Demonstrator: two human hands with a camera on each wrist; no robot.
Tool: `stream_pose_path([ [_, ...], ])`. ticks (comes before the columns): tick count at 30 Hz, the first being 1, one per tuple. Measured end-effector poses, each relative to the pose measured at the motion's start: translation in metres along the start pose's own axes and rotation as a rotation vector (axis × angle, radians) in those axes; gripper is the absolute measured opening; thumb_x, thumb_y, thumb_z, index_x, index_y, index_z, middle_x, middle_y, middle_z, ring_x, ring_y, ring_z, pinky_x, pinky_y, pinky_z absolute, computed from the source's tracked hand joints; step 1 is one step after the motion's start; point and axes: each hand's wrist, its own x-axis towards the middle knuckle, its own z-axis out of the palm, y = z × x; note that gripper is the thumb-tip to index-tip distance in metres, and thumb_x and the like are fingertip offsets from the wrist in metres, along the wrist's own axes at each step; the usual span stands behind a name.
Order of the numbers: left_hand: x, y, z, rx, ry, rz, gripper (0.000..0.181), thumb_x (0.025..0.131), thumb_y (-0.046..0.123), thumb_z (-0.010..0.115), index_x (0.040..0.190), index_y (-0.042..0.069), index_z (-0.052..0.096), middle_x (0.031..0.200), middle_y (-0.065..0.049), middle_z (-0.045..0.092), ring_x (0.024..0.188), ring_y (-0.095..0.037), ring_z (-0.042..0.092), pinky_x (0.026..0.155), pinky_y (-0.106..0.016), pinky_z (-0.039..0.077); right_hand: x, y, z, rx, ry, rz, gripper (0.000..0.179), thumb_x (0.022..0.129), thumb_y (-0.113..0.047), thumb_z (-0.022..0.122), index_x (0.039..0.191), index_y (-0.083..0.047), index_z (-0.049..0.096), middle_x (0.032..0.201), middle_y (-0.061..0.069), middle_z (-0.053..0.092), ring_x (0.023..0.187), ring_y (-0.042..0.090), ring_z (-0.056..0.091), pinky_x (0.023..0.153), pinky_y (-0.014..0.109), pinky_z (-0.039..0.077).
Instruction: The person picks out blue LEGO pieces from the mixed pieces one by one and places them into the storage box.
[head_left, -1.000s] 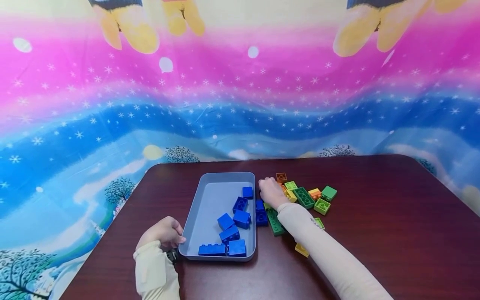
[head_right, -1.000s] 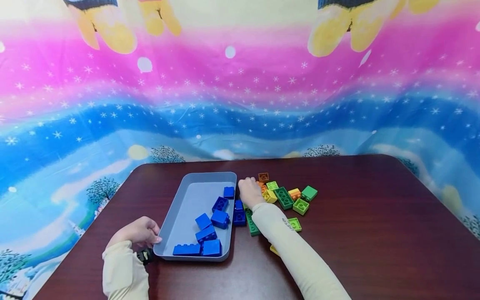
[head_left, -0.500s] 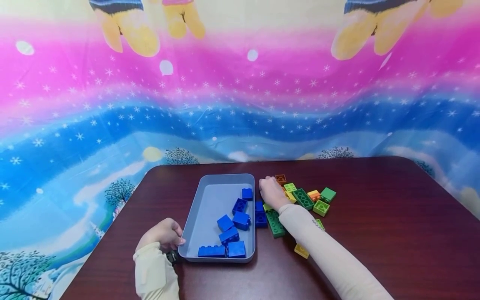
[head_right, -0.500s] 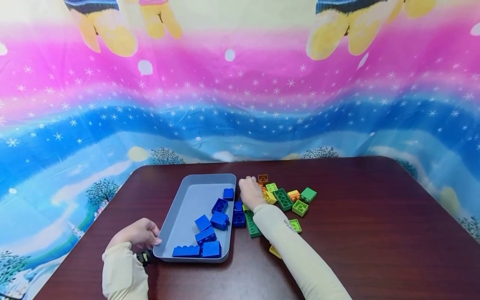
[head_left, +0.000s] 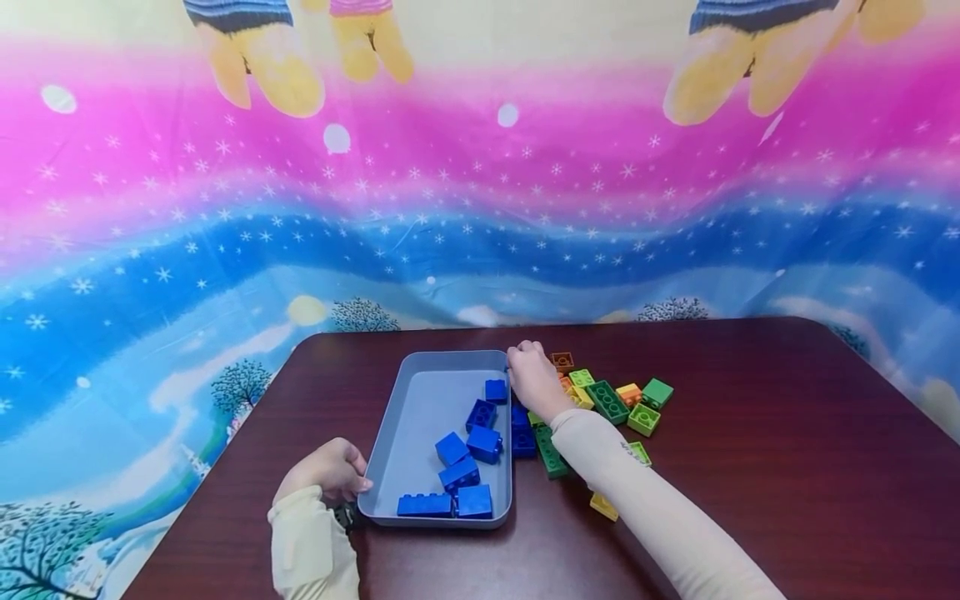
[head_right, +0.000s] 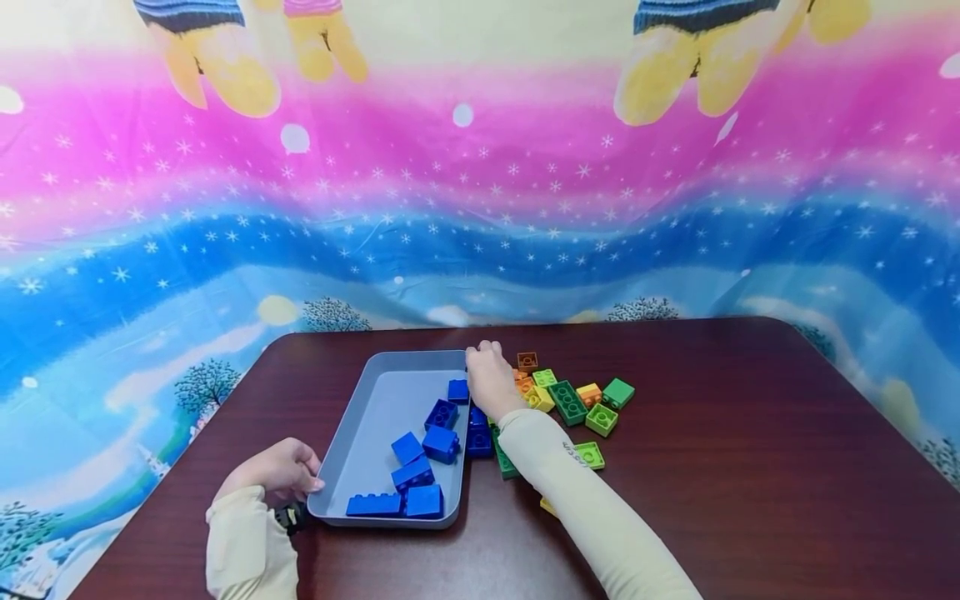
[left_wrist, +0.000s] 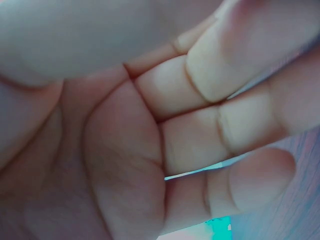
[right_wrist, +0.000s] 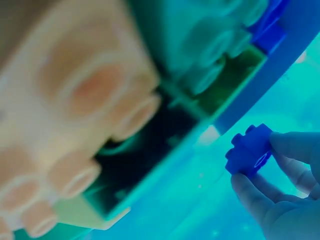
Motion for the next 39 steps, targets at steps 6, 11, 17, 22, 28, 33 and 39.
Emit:
stream_pose_path([
  [6, 0.0, 0.0, 0.001, -0.006, 0.003, 0.001, 0.013, 0.073, -0.005, 0.066, 0.068, 0.0, 0.055, 0.059, -0.007, 0.052, 0.051, -0.018, 0.048, 0.048, -0.03, 0.041, 0.001, -0.016, 0.001, 0.025, 0.003, -0.057, 0.003, 0.083, -0.004, 0.06, 0.081, -0.003, 0.061, 0.092, 0.012, 0.055, 0.087, 0.024, 0.048, 0.069, 0.03, 0.047],
  [11, 0.001, 0.0, 0.001, -0.004, 0.002, 0.001, 0.014, 0.073, -0.005, 0.066, 0.068, 0.0, 0.055, 0.059, -0.007, 0.052, 0.052, -0.019, 0.049, 0.049, -0.03, 0.041, 0.0, -0.029, 0.005, 0.06, -0.016, -0.147, 0.002, 0.083, -0.005, 0.061, 0.083, -0.002, 0.062, 0.093, 0.012, 0.055, 0.087, 0.023, 0.049, 0.069, 0.029, 0.047],
  [17, 0.001, 0.0, 0.001, -0.011, 0.0, -0.004, 0.014, 0.073, -0.005, 0.067, 0.067, 0.0, 0.055, 0.059, -0.008, 0.052, 0.051, -0.019, 0.048, 0.049, -0.03, 0.041, -0.002, -0.041, 0.008, 0.07, -0.073, -0.258, 0.004, 0.081, -0.004, 0.064, 0.085, -0.005, 0.062, 0.089, 0.009, 0.055, 0.082, 0.02, 0.048, 0.069, 0.027, 0.047],
  [22, 0.0, 0.0, 0.002, -0.013, 0.01, 0.001, 0.014, 0.073, -0.006, 0.067, 0.067, -0.001, 0.055, 0.058, -0.008, 0.051, 0.049, -0.018, 0.047, 0.048, -0.03, 0.041, -0.003, -0.048, 0.01, 0.058, -0.125, -0.329, 0.004, 0.083, -0.008, 0.063, 0.087, -0.006, 0.062, 0.086, 0.006, 0.056, 0.081, 0.018, 0.049, 0.07, 0.026, 0.045],
  [28, -0.001, 0.001, 0.002, 0.001, 0.014, 0.02, 0.014, 0.073, -0.006, 0.067, 0.068, -0.002, 0.055, 0.058, -0.007, 0.051, 0.05, -0.019, 0.047, 0.049, -0.032, 0.042, -0.004, -0.058, 0.013, 0.051, -0.177, -0.367, 0.005, 0.084, -0.01, 0.062, 0.087, -0.007, 0.063, 0.082, 0.004, 0.056, 0.08, 0.016, 0.05, 0.069, 0.021, 0.045],
  [33, -0.001, 0.0, 0.003, -0.001, 0.019, 0.034, 0.015, 0.072, -0.006, 0.067, 0.066, -0.001, 0.054, 0.056, -0.006, 0.052, 0.05, -0.019, 0.049, 0.048, -0.032, 0.042, -0.006, -0.064, 0.018, 0.036, -0.208, -0.357, 0.006, 0.084, -0.011, 0.063, 0.088, -0.008, 0.064, 0.084, 0.003, 0.056, 0.082, 0.015, 0.05, 0.069, 0.018, 0.045],
  [39, -0.001, 0.0, 0.003, -0.002, 0.037, 0.03, 0.015, 0.071, -0.007, 0.067, 0.066, -0.001, 0.054, 0.058, -0.006, 0.053, 0.051, -0.02, 0.052, 0.049, -0.033, 0.044, -0.008, -0.069, 0.021, 0.03, -0.24, -0.358, 0.009, 0.086, -0.012, 0.06, 0.092, -0.008, 0.065, 0.09, 0.004, 0.056, 0.087, 0.015, 0.051, 0.072, 0.02, 0.045],
])
